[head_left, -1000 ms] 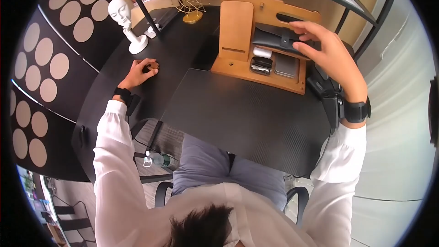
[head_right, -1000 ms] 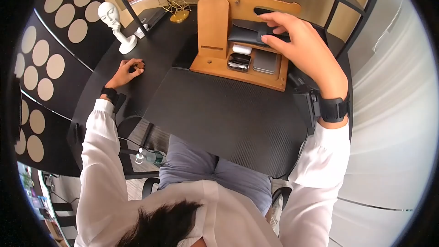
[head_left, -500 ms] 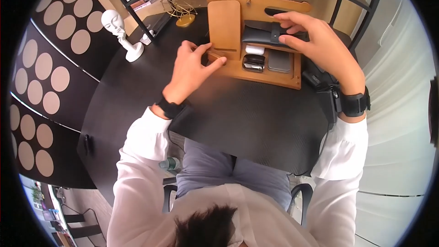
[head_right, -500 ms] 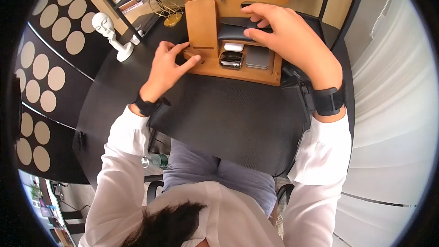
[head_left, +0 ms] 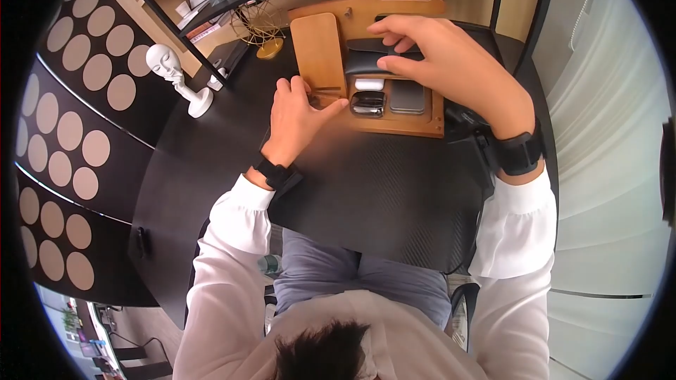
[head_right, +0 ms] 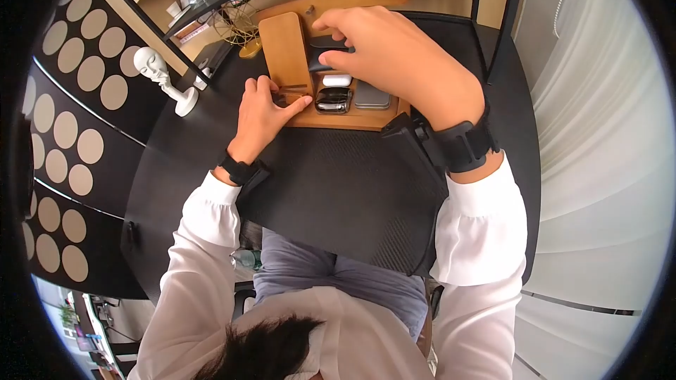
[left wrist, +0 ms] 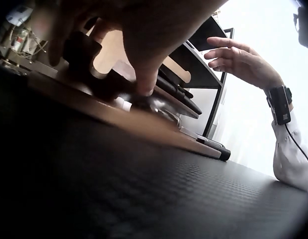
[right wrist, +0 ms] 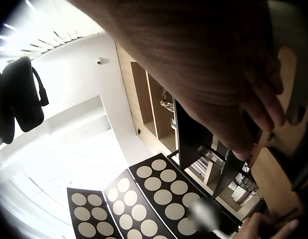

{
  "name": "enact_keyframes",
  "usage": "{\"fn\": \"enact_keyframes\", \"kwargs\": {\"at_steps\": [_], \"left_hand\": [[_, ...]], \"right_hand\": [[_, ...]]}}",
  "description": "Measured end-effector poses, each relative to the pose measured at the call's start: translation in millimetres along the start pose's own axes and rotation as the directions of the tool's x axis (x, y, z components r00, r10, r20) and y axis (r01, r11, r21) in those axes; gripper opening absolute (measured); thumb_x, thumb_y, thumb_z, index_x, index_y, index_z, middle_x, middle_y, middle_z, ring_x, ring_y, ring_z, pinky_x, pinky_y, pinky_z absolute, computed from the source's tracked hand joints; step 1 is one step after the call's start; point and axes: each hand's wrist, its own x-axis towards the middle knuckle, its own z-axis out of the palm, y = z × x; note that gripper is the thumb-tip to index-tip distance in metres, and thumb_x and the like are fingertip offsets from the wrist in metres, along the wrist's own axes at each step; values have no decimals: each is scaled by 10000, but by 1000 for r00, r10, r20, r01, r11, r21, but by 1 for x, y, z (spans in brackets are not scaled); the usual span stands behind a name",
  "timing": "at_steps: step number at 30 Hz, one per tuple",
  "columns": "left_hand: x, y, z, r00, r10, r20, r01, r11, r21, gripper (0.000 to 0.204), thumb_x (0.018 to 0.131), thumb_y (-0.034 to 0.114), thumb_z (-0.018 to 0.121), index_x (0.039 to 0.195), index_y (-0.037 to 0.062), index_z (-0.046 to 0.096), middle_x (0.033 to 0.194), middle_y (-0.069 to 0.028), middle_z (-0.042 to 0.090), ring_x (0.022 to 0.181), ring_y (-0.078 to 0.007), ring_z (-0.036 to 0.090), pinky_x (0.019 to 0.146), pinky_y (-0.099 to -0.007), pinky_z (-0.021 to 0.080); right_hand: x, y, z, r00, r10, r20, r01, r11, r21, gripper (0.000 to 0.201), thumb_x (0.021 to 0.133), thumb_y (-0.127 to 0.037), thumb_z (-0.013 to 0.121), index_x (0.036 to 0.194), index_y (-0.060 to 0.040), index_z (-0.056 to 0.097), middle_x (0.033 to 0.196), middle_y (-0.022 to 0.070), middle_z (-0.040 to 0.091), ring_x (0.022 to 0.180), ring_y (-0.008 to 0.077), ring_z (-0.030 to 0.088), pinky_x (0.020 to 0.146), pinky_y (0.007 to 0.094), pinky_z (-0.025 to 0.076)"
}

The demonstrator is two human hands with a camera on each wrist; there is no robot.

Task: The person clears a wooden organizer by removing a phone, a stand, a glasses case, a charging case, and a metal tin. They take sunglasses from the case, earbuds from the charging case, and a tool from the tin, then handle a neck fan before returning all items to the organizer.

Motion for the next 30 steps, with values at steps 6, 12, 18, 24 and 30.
{"fn": "enact_keyframes", "kwargs": {"at_steps": [6, 12, 18, 24, 30], "left_hand": [[8, 0, 3, 998, -64, -4, 64, 997, -34, 703, 759, 623, 827, 957, -11, 597, 967, -166, 580, 844, -323, 620, 731, -399, 528], [10, 1, 4, 995, -96, -1, 96, 992, -81, 724, 697, 594, 882, 940, -22, 590, 901, -163, 586, 822, -318, 604, 697, -394, 527], [10, -11, 4, 998, -67, 9, 68, 994, -83, 691, 695, 560, 898, 937, -4, 581, 889, -133, 608, 806, -294, 614, 684, -386, 524], [19, -34, -5, 987, -107, 118, 135, 957, -258, 586, 755, 397, 907, 1027, -6, 580, 934, -134, 707, 811, -238, 703, 721, -360, 560], [28, -79, -12, 946, -140, 293, 258, 872, -416, 549, 853, 238, 860, 1239, -25, 570, 1061, -148, 732, 923, -191, 733, 803, -294, 580]], "right_hand": [[1, -3, 1, 1000, -12, 1, 12, 1000, 7, 424, 913, -212, 723, 1270, 3, 645, 1100, 170, 724, 987, 273, 704, 879, 371, 559], [1, -2, 6, 1000, -6, -9, 6, 1000, 5, 411, 908, -208, 724, 1259, -6, 651, 1088, 161, 725, 980, 275, 702, 879, 373, 560], [-1, -3, 6, 1000, -16, -6, 16, 1000, 4, 413, 905, -208, 726, 1259, -8, 652, 1073, 156, 723, 982, 274, 697, 878, 372, 558], [-2, -3, 7, 1000, -9, 10, 9, 1000, 4, 410, 911, -211, 724, 1266, -18, 653, 1054, 152, 718, 981, 275, 691, 883, 372, 552], [-2, -2, 7, 1000, 9, 21, -9, 1000, -13, 408, 920, -227, 719, 1273, -34, 654, 1022, 154, 712, 976, 286, 687, 873, 376, 548]]}}
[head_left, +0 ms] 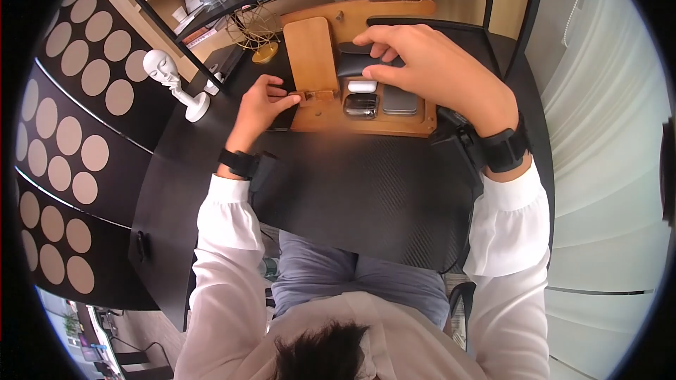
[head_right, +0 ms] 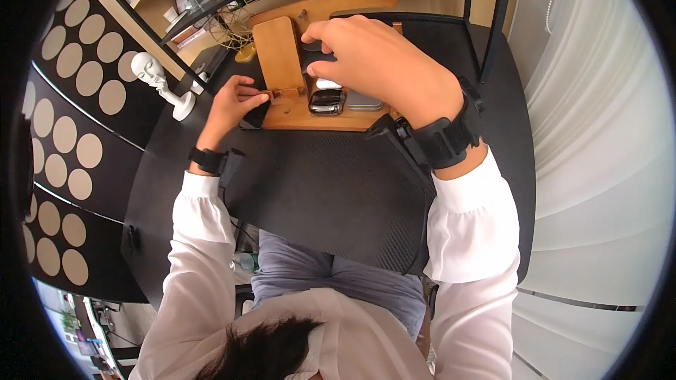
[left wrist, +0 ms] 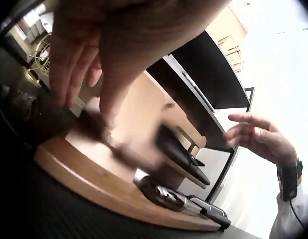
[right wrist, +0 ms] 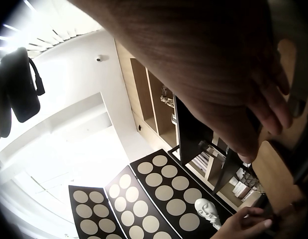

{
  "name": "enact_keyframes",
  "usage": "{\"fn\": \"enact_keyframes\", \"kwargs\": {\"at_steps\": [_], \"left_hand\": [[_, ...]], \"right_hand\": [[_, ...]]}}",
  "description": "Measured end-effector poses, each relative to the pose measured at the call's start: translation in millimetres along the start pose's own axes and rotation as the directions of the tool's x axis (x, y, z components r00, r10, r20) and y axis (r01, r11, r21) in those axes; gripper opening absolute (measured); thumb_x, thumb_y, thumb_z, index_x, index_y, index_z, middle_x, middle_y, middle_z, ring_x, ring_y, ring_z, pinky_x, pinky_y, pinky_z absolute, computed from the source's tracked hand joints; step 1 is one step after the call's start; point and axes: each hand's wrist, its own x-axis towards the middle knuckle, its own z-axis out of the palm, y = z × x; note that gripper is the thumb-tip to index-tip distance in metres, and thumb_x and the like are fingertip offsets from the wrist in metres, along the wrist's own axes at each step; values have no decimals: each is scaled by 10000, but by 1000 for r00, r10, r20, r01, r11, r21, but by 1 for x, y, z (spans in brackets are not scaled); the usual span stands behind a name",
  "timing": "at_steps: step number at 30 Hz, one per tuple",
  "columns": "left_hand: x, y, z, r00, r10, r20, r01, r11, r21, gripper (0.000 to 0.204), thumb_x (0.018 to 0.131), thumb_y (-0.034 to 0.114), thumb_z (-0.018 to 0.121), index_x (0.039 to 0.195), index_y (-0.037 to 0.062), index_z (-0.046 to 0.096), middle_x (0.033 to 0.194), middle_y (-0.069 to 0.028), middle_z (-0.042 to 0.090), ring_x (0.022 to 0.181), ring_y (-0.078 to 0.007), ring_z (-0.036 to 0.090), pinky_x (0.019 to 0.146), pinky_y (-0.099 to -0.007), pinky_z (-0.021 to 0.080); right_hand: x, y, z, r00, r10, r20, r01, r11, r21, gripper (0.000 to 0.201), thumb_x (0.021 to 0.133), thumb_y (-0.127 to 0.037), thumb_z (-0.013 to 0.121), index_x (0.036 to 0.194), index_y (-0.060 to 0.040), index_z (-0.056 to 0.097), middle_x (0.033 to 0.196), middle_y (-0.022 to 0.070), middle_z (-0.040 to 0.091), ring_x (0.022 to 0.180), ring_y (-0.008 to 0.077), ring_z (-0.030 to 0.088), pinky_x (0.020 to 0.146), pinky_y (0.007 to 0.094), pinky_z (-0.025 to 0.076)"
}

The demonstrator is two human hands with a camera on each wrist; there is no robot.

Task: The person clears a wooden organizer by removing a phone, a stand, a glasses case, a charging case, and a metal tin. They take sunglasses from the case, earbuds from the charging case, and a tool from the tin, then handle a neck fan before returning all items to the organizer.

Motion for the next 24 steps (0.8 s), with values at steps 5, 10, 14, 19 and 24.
{"fn": "enact_keyframes", "kwargs": {"at_steps": [5, 10, 14, 19, 24], "left_hand": [[27, -27, -40, 833, -44, 551, -123, 957, 262, 1351, 620, 414, 969, 1643, 103, 144, 1683, -254, 100, 1583, -337, 30, 1261, -481, 145], [64, -16, -34, 657, -258, 708, -237, 821, 520, 1550, 516, 461, 999, 1657, 181, -13, 1694, -225, -148, 1574, -360, -130, 1254, -549, 132], [99, -27, -16, 541, -218, 812, -354, 817, 455, 1542, 501, 452, 1003, 1655, 159, 22, 1692, -194, -77, 1575, -387, -41, 1262, -510, 179], [110, -9, -15, 542, -291, 788, -367, 762, 534, 1525, 492, 464, 1001, 1645, 133, 60, 1652, -213, 77, 1545, -396, 125, 1228, -518, 264], [116, -33, -53, 733, 51, 679, -474, 754, 455, 1251, 528, 472, 992, 1534, 53, 378, 1390, -270, 474, 1353, -386, 451, 1083, -456, 415]], "right_hand": [[-2, 2, 0, 1000, 1, -15, 0, 1000, 22, 393, 918, -222, 719, 1253, -26, 662, 1006, 156, 714, 942, 293, 691, 860, 377, 546], [-1, 6, 0, 1000, -11, 15, 11, 1000, 10, 391, 913, -226, 723, 1236, -15, 666, 986, 148, 718, 929, 301, 690, 853, 379, 532], [-4, 7, -1, 1000, 20, 23, -19, 1000, -15, 406, 917, -245, 717, 1251, -21, 663, 1010, 155, 726, 966, 295, 688, 903, 377, 510], [-2, 6, -3, 989, 126, 81, -126, 992, -5, 418, 915, -227, 717, 1268, -12, 655, 1025, 162, 732, 984, 302, 694, 896, 378, 536], [0, 5, -1, 978, 174, 113, -176, 984, 8, 414, 918, -220, 716, 1271, -10, 658, 1044, 167, 740, 1007, 291, 702, 900, 380, 546]]}}
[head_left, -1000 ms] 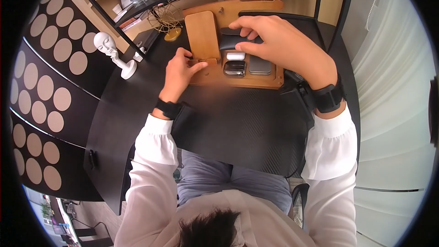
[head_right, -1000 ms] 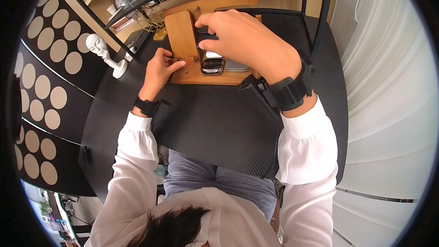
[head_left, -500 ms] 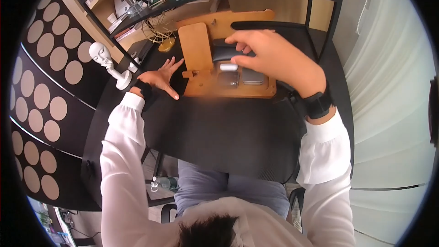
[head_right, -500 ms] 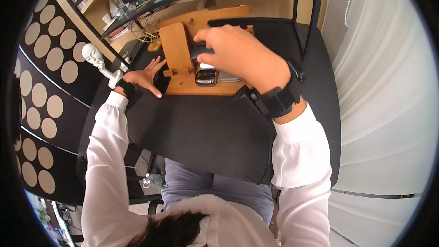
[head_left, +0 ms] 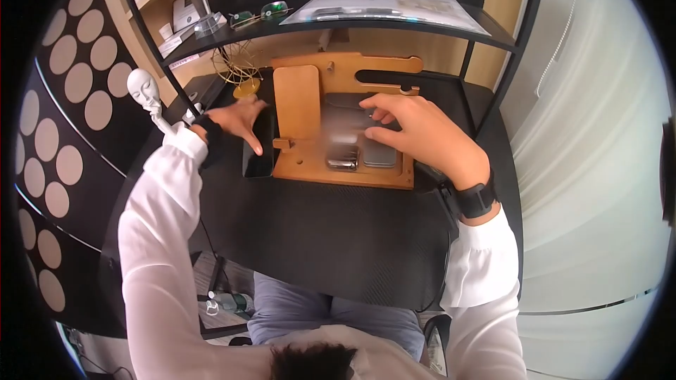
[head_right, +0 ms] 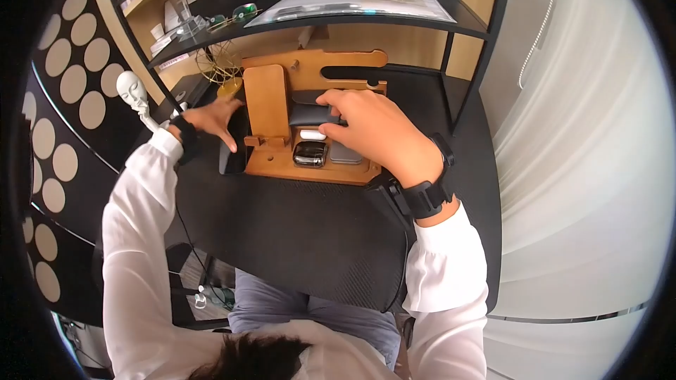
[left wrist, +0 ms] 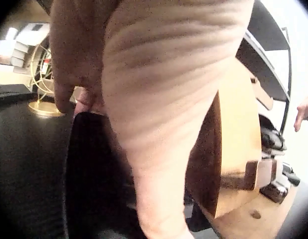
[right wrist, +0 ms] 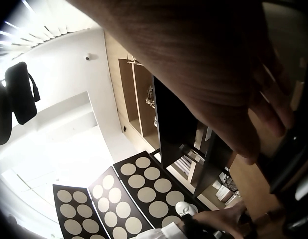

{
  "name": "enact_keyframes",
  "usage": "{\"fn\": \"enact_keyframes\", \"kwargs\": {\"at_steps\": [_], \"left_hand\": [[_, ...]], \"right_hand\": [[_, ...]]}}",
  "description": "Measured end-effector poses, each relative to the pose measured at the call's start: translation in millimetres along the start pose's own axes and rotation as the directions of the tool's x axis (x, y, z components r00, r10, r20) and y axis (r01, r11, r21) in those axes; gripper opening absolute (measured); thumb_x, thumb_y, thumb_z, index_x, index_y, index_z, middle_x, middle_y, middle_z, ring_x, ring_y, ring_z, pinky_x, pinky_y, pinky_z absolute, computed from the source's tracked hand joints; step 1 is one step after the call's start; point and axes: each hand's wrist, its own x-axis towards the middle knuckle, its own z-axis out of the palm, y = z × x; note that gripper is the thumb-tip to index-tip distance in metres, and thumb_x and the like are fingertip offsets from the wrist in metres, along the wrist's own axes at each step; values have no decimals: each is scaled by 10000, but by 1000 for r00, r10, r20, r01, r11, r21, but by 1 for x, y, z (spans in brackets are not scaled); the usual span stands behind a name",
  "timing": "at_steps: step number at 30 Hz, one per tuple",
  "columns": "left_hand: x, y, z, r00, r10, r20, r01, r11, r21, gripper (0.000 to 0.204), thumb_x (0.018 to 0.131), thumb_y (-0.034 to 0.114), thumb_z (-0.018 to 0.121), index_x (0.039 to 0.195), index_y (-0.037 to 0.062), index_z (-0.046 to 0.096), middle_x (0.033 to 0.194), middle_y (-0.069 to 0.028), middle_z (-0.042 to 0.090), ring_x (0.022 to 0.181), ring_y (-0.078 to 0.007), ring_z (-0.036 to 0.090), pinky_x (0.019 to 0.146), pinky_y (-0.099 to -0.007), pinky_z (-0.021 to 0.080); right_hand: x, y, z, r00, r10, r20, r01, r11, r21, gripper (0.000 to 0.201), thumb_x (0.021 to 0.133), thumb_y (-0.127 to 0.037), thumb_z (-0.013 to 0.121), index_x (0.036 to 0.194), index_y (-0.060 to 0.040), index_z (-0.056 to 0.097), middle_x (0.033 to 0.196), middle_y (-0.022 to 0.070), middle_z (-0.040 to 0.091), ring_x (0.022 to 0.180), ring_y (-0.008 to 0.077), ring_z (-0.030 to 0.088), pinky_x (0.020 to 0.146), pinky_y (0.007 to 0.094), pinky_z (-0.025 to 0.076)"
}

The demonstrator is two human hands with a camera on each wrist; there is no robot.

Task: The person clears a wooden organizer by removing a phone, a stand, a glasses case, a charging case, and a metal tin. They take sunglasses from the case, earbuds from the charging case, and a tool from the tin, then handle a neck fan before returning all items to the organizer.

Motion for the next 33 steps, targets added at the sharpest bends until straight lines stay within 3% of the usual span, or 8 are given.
{"fn": "enact_keyframes", "kwargs": {"at_steps": [3, 5, 7, 10, 19, 21, 27, 33], "left_hand": [[-37, -3, -25, 982, 80, -170, -107, 983, -153, 799, 624, 396, 955, 1229, -10, 629, 1027, -232, 690, 1053, -383, 664, 928, -379, 509], [-55, -9, -32, 960, 251, -128, -282, 864, -418, 359, 790, 135, 867, 997, 2, 605, 915, -57, 700, 842, -152, 630, 774, -323, 530], [-81, 3, -49, 994, 91, 59, -45, 843, -536, 246, 847, 42, 801, 974, 21, 591, 818, 27, 635, 778, -56, 582, 672, -275, 516], [-102, 28, -67, 984, 162, -69, -175, 880, -441, 226, 898, 71, 758, 929, 48, 536, 710, 65, 482, 682, -42, 510, 611, -255, 486], [-73, 72, -123, 798, 283, -532, -393, 914, -104, 385, 997, 210, 690, 1292, -18, 591, 1115, -19, 658, 1001, -101, 596, 877, -266, 514], [-61, 82, -124, 819, 283, -499, -361, 930, -66, 486, 981, 248, 705, 1360, -27, 572, 1277, -127, 664, 1155, -210, 634, 961, -351, 527], [-5, 63, -80, 858, 270, -437, -448, 809, -381, 367, 1006, 181, 664, 1357, 83, 625, 1217, -12, 646, 1002, -112, 612, 781, -298, 559], [-8, 81, -58, 662, 110, -741, -183, 983, -18, 506, 874, 149, 790, 1363, 192, 666, 1063, -72, 550, 998, -237, 550, 922, -353, 477]], "right_hand": [[2, -2, 1, 1000, 16, 21, -15, 1000, -4, 412, 918, -205, 721, 1280, -18, 658, 1061, 167, 740, 1023, 283, 703, 907, 378, 548], [3, -3, 1, 1000, 8, 20, -8, 1000, 2, 415, 916, -198, 728, 1286, -25, 659, 1062, 166, 738, 1025, 283, 703, 908, 378, 548], [2, -3, 3, 1000, -26, 4, 26, 1000, 3, 419, 909, -226, 726, 1265, -17, 655, 1058, 184, 727, 1004, 326, 704, 871, 399, 549], [2, -6, 2, 999, -3, 47, 3, 1000, 11, 422, 923, -224, 719, 1292, -32, 651, 1044, 181, 724, 983, 314, 704, 868, 386, 542], [-7, -16, -7, 1000, 12, 29, -14, 997, 74, 443, 923, -234, 736, 1304, -23, 650, 1040, 166, 728, 959, 278, 705, 858, 367, 538], [-9, -20, -13, 1000, 0, 13, -1, 996, 85, 447, 921, -231, 738, 1304, -18, 647, 1036, 167, 729, 953, 281, 705, 851, 364, 538], [-18, -31, -25, 998, -39, -47, 43, 993, 107, 452, 924, -234, 734, 1311, -20, 640, 1038, 172, 733, 991, 288, 712, 849, 362, 540], [-22, -25, -36, 995, -39, -89, 51, 989, 142, 449, 927, -243, 732, 1299, -7, 646, 1015, 169, 739, 981, 278, 711, 842, 363, 543]]}}
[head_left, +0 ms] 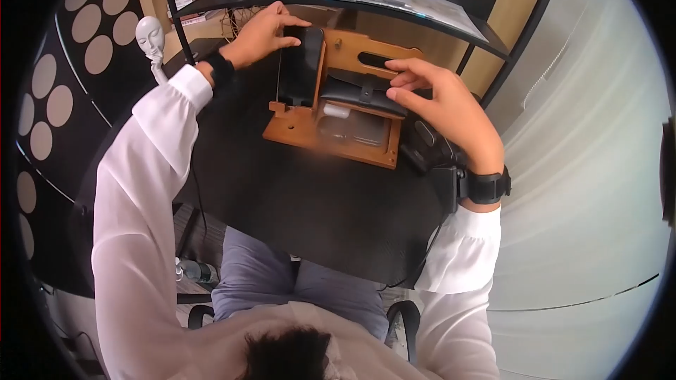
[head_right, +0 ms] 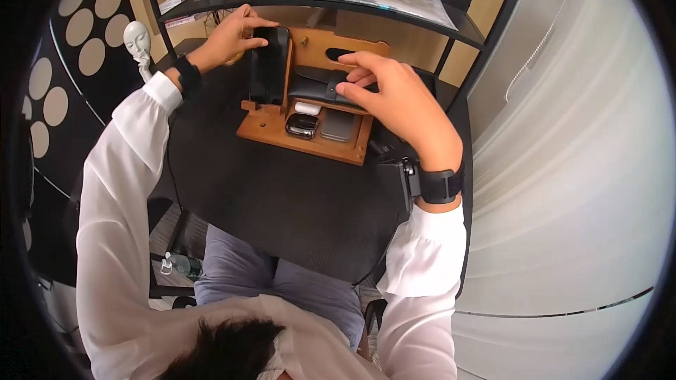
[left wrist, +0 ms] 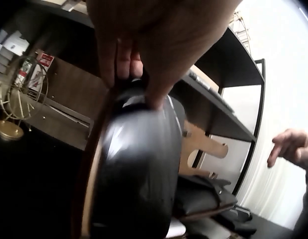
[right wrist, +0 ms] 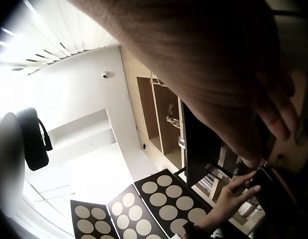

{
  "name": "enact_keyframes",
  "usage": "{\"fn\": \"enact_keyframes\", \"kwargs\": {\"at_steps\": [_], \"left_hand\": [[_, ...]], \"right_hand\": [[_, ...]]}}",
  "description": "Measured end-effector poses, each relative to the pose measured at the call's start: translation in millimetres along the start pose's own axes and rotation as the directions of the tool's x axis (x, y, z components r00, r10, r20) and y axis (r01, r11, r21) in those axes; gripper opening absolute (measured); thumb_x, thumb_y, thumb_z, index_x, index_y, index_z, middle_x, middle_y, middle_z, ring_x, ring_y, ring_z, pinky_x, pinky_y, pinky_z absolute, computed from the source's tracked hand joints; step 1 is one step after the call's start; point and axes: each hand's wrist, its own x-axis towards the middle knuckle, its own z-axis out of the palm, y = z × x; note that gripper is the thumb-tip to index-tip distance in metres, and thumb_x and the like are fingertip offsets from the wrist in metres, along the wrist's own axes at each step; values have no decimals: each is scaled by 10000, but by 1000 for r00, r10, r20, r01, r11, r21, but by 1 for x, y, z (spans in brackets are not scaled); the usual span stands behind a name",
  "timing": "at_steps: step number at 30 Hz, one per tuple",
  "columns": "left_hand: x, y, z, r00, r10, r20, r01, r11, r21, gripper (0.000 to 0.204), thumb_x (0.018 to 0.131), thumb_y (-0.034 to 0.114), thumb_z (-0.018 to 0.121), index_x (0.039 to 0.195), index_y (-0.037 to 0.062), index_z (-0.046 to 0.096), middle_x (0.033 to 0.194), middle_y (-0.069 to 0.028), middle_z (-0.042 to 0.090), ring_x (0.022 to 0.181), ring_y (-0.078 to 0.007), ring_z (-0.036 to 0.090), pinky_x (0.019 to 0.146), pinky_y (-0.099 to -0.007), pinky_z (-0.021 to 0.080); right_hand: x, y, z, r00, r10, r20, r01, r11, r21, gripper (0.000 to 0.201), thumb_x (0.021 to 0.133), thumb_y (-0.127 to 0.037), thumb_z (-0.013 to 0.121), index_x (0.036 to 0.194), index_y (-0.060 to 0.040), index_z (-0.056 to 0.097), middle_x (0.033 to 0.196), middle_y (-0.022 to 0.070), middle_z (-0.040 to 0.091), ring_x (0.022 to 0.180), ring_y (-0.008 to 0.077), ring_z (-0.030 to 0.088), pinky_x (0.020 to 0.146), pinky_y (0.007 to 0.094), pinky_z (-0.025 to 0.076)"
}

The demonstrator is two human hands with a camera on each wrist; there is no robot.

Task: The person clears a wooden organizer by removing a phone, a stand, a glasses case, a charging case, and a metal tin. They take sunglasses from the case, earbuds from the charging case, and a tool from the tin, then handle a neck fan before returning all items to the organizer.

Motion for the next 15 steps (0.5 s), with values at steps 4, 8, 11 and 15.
{"fn": "enact_keyframes", "kwargs": {"at_steps": [4, 8, 11, 15], "left_hand": [[-15, -3, 29, 983, -94, -155, 73, 988, -138, 539, 913, 181, 762, 1428, 227, 610, 1157, -97, 529, 1070, -246, 560, 962, -355, 486], [-35, -13, 62, 897, -397, -197, 258, 829, -496, 566, 1042, 403, 570, 1548, 183, 447, 1451, -153, 470, 1277, -272, 542, 1093, -382, 429], [-49, -23, 88, 770, -631, 91, 440, 422, -793, 633, 1082, 535, 406, 1568, 129, 396, 1526, -131, 446, 1336, -263, 498, 1119, -410, 389], [-74, 5, 82, 705, -520, 483, 571, 12, -821, 680, 1090, 602, 280, 1566, 128, 386, 1521, -64, 483, 1363, -239, 476, 1096, -406, 391]], "right_hand": [[-9, 9, -18, 989, 123, -76, -131, 986, -107, 437, 936, -230, 716, 1292, 13, 645, 1006, 168, 739, 946, 275, 710, 834, 357, 542], [-22, 33, -33, 929, 343, -140, -368, 893, -260, 423, 952, -254, 682, 1270, 23, 657, 1018, 181, 741, 943, 311, 708, 851, 378, 537], [-33, 66, -27, 897, 411, -161, -440, 800, -408, 393, 925, -283, 700, 1231, -36, 695, 1100, 182, 740, 1032, 348, 703, 898, 409, 542], [-49, 55, 3, 799, 601, -20, -534, 694, -483, 459, 816, -343, 796, 1165, -56, 716, 1115, 168, 735, 1066, 345, 694, 925, 418, 535]]}}
